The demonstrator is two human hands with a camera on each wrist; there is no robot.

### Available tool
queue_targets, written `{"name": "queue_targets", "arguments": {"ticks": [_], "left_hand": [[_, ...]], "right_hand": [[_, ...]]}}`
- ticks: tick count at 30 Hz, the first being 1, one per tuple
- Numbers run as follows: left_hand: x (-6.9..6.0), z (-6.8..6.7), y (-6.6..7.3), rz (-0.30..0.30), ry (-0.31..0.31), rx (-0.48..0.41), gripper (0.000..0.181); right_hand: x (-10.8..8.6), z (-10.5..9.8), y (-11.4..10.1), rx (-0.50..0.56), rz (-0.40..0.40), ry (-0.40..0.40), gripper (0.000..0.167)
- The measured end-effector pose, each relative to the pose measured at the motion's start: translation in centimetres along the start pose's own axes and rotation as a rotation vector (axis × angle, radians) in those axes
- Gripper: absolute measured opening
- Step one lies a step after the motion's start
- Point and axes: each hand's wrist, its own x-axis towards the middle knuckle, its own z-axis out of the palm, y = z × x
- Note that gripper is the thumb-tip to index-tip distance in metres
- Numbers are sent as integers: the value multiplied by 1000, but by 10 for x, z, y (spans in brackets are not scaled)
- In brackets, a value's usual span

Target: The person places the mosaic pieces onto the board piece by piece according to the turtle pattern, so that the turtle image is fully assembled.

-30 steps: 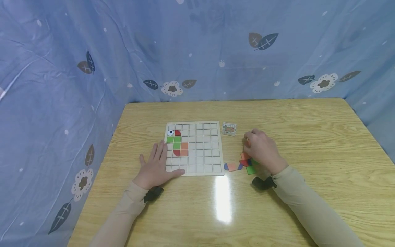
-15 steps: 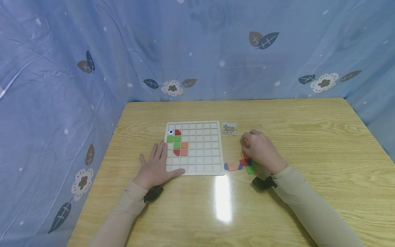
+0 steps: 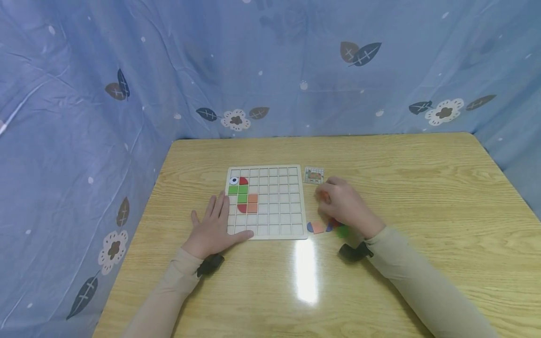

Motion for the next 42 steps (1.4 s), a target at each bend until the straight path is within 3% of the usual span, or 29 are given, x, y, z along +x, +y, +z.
{"name": "queue_targets", "arguments": {"ticks": [7,15,29,36,42], "left_hand": [[1,2,-1,3,6,-6,128],[1,0,1,-1,2,29,127],[0,0,0,-4,7,24,128],[1,-1,-1,-1,13,27,128],[1,3,-2,4,24,28,128]], "right_hand": [[14,13,-21,21,-140,68,10],[31,25,-50,76,-239,49,13],[66,46,-83,100,-216,-110,18],[76,51,-86,116,-201,-203,20],[82,58,-85,116,-213,-221,17]]}}
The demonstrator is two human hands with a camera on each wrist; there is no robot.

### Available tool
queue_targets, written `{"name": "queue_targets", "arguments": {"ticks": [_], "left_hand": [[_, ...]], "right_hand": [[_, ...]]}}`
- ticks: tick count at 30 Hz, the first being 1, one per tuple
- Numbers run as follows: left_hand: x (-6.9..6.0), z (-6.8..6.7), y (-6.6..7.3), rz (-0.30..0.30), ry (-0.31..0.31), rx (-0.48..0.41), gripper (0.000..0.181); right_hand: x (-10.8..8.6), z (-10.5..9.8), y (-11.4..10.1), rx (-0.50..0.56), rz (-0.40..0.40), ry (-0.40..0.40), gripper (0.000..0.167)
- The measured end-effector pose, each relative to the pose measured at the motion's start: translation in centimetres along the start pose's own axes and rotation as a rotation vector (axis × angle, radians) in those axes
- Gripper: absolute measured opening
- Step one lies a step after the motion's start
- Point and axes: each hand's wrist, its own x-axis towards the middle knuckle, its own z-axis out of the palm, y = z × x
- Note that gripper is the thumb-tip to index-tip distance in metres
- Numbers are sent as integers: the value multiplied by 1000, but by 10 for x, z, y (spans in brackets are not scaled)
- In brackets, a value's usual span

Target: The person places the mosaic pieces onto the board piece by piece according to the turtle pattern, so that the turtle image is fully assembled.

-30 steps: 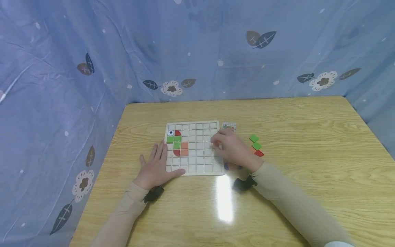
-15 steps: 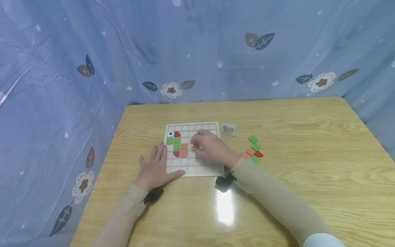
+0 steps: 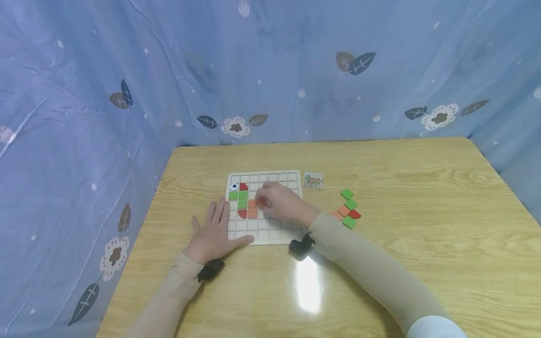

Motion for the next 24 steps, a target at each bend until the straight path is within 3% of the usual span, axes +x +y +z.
{"name": "queue_targets", "arguments": {"ticks": [10,24], "left_hand": [[-1,7,0,-1,-10,7,129],[0,0,0,-2,10,-5,127]], "right_hand": [[0,4,3,9,30,-71,19],[1,1,2,-32,-1,-33,20]]}}
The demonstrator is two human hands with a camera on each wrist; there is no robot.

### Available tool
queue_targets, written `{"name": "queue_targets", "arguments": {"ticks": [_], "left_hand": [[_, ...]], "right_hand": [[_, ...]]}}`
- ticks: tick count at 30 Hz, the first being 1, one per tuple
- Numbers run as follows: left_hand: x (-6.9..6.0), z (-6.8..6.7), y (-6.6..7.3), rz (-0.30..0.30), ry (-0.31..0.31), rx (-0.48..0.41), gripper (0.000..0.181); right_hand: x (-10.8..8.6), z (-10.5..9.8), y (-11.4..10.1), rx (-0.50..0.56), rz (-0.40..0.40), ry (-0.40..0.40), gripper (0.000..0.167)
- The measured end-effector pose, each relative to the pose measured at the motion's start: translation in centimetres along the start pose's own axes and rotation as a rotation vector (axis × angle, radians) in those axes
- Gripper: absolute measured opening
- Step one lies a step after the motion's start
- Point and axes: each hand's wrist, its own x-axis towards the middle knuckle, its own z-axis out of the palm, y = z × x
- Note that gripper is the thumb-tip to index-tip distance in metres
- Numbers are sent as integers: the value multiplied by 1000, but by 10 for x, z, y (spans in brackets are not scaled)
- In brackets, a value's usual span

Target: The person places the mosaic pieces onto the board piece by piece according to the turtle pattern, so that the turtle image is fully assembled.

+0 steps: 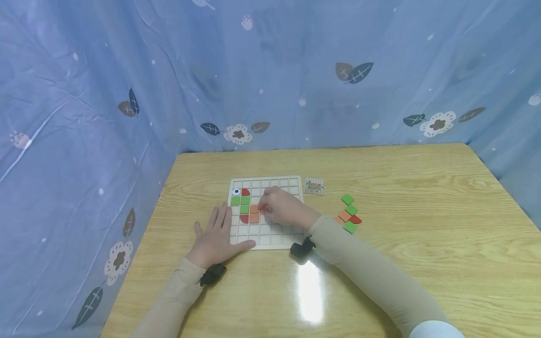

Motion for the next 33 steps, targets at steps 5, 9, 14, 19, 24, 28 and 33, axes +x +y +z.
{"name": "queue_targets", "arguments": {"ticks": [5,9,14,19,24,28,33], "left_hand": [[-1,-1,1,5,3,-16,126],[-2,-1,2,6,2,-13,126],[0,0,1,1,-1,-12,127],[1,1,0,0,-3,-13,127],[0,1,0,6,-1,-17,127],[-1,0,0,10,0,-21,127],[0,0,0,7,-5,-21,128]], "right_hand": [[-6,0,0,-15,-24,29,22],[-15,-2,-2,-28,3,33,22],[-28,-6,-1,-36,27,55,23],[-41,-9,7,-74,26,94,25],[-56,-15,16,-75,21,139,25],[-67,-22,20,-81,34,183,23],[-78,-27,26,-105,52,236,21]]}}
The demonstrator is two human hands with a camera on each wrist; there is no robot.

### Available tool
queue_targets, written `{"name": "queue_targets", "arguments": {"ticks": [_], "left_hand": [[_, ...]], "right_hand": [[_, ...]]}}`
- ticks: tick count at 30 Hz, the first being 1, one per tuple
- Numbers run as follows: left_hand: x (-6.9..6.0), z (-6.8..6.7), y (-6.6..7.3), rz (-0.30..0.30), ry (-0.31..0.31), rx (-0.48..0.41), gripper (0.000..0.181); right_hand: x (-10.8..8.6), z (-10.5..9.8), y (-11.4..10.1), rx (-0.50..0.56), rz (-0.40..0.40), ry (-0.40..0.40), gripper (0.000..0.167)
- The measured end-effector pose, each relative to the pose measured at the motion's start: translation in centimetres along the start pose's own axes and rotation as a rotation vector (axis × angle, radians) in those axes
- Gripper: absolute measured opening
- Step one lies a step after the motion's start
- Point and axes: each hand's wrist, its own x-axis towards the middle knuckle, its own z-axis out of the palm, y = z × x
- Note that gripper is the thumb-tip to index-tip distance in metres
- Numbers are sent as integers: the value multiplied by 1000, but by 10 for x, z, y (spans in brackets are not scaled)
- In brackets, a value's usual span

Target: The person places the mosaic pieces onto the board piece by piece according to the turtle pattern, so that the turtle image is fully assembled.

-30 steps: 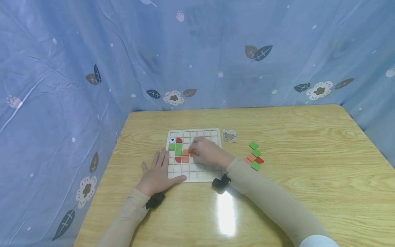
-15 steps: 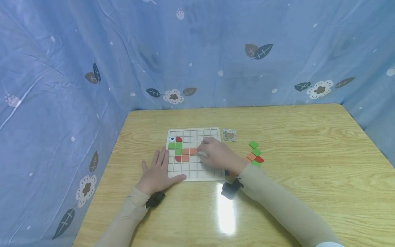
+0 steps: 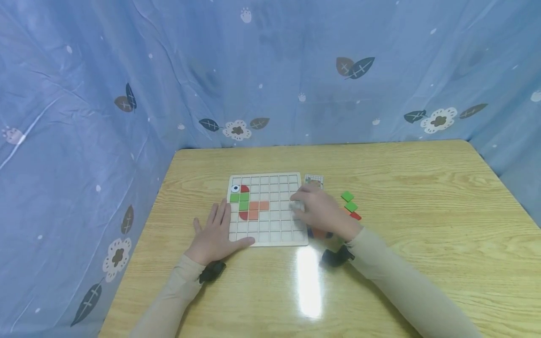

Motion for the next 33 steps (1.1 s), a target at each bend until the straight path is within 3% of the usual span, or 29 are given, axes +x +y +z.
{"name": "queue_targets", "arguments": {"ticks": [6,10,15,25,33], "left_hand": [[0,-1,0,-5,-1,6,128],[0,-3,1,-9,-6,8,127],[-1,-3,1,-9,-18,20,126],[-2,-4,2,-7,-17,12,125],[-2,-4,3,-10,-15,17,126]], "right_hand": [[-10,-7,17,-14,39,25,27],[-16,-20,33,-55,107,25,37],[-21,-36,50,-116,192,22,31],[-27,-54,63,-147,369,-117,41],[-29,-56,63,-181,427,-208,37]]}}
